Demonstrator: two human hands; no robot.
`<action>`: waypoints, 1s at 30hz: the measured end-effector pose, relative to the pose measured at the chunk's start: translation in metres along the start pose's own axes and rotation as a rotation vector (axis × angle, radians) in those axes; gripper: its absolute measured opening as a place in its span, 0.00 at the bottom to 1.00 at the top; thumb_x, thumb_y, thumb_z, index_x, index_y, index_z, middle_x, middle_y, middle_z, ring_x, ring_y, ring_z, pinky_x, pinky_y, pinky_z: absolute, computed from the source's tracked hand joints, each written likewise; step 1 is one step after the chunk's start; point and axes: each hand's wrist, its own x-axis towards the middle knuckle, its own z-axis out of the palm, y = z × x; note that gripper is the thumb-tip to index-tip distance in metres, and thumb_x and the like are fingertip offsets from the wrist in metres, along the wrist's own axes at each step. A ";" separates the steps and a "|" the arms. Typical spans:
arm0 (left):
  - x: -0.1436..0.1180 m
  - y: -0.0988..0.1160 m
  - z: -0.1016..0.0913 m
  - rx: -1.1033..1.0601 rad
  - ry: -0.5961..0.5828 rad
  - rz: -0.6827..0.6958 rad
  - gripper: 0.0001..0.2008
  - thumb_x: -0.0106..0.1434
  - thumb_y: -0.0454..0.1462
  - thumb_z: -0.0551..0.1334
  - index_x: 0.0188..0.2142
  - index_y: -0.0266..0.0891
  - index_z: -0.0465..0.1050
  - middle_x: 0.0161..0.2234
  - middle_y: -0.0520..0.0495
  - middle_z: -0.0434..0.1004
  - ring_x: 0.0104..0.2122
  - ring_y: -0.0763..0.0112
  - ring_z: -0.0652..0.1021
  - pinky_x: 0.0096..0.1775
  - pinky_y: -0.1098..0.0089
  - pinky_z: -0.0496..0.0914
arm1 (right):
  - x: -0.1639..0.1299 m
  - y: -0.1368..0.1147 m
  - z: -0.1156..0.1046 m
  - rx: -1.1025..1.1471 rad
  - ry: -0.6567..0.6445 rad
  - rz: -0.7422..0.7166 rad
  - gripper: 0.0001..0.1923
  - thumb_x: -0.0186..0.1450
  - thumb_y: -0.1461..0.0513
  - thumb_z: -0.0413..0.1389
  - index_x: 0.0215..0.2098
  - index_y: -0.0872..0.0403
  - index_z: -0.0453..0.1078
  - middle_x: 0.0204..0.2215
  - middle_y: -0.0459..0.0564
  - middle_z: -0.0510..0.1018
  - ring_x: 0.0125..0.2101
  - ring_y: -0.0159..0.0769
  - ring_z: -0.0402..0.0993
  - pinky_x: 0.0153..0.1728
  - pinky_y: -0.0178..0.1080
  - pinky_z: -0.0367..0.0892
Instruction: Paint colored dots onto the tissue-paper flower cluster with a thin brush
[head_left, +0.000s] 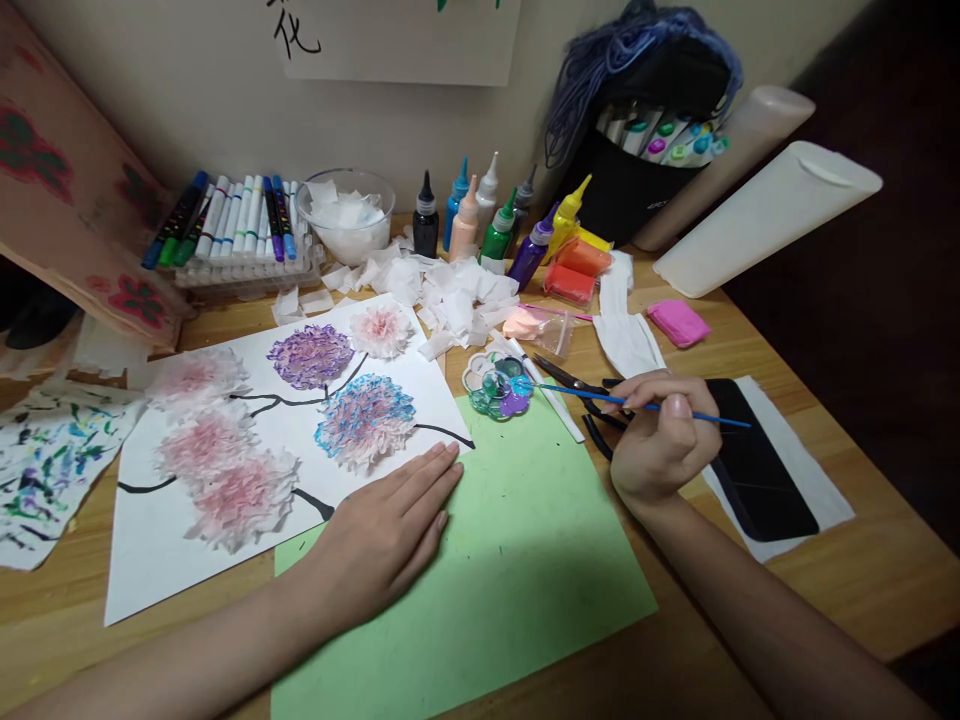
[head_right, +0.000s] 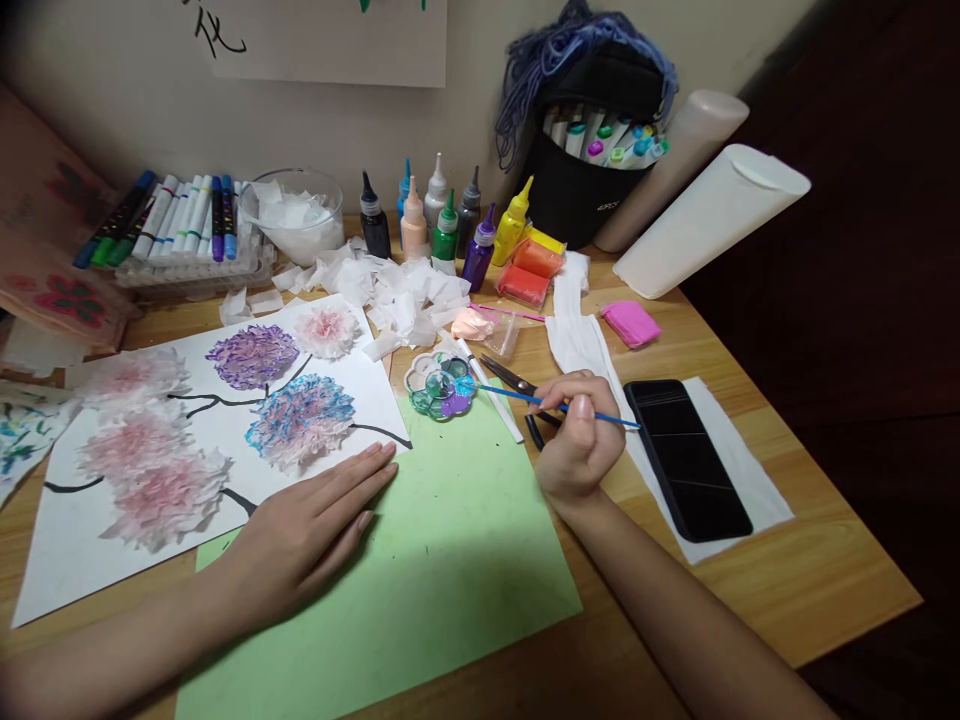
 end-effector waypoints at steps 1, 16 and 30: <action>0.000 0.000 0.000 -0.005 0.001 -0.002 0.20 0.71 0.33 0.52 0.61 0.29 0.63 0.59 0.36 0.69 0.60 0.61 0.70 0.57 0.62 0.70 | 0.001 -0.001 0.000 0.001 0.008 -0.013 0.14 0.65 0.57 0.48 0.23 0.47 0.65 0.18 0.46 0.65 0.20 0.39 0.64 0.25 0.43 0.59; 0.003 0.003 -0.003 -0.018 -0.050 -0.016 0.18 0.72 0.32 0.48 0.57 0.27 0.65 0.59 0.33 0.69 0.59 0.60 0.71 0.57 0.63 0.70 | -0.038 -0.031 0.019 0.287 -0.449 0.254 0.10 0.66 0.62 0.50 0.33 0.50 0.73 0.28 0.48 0.76 0.34 0.39 0.75 0.37 0.44 0.70; 0.002 0.002 0.000 -0.077 -0.034 -0.018 0.19 0.70 0.31 0.49 0.56 0.24 0.66 0.60 0.33 0.68 0.60 0.59 0.70 0.58 0.63 0.67 | -0.038 -0.025 0.018 0.262 -0.593 0.186 0.11 0.66 0.64 0.48 0.36 0.51 0.73 0.34 0.49 0.79 0.36 0.39 0.74 0.39 0.43 0.67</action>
